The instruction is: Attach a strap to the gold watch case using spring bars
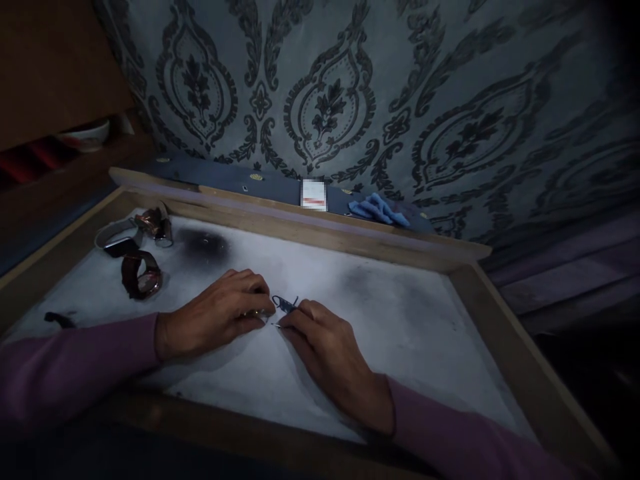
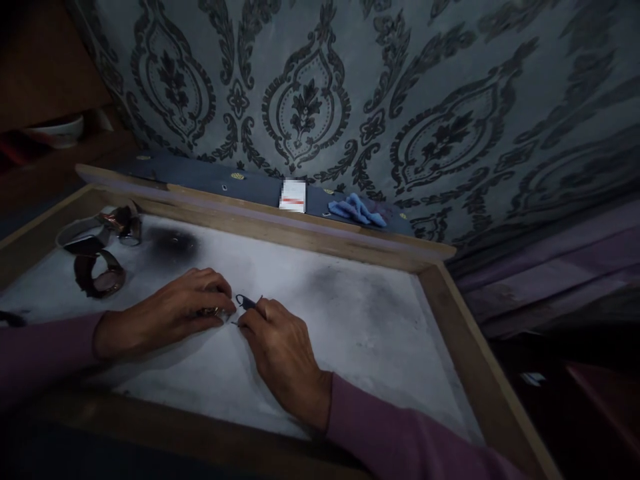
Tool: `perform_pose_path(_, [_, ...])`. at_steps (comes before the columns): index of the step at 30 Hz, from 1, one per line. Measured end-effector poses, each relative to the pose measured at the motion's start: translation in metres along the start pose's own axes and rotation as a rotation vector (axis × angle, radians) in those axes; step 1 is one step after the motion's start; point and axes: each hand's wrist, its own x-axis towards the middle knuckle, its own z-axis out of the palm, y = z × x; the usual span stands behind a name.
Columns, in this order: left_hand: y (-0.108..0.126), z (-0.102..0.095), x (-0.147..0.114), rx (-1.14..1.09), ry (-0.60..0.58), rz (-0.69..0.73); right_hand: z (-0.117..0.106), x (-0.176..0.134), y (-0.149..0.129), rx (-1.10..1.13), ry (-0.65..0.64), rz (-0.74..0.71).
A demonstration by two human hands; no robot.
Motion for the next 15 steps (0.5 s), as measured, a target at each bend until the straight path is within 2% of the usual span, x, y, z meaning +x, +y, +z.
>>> perform_pose_path(15, [-0.0007, 0.0030, 0.0057, -0.061, 0.017, -0.049, 0.0008, 0.0009, -0.0003, 0.053, 0.004, 0.050])
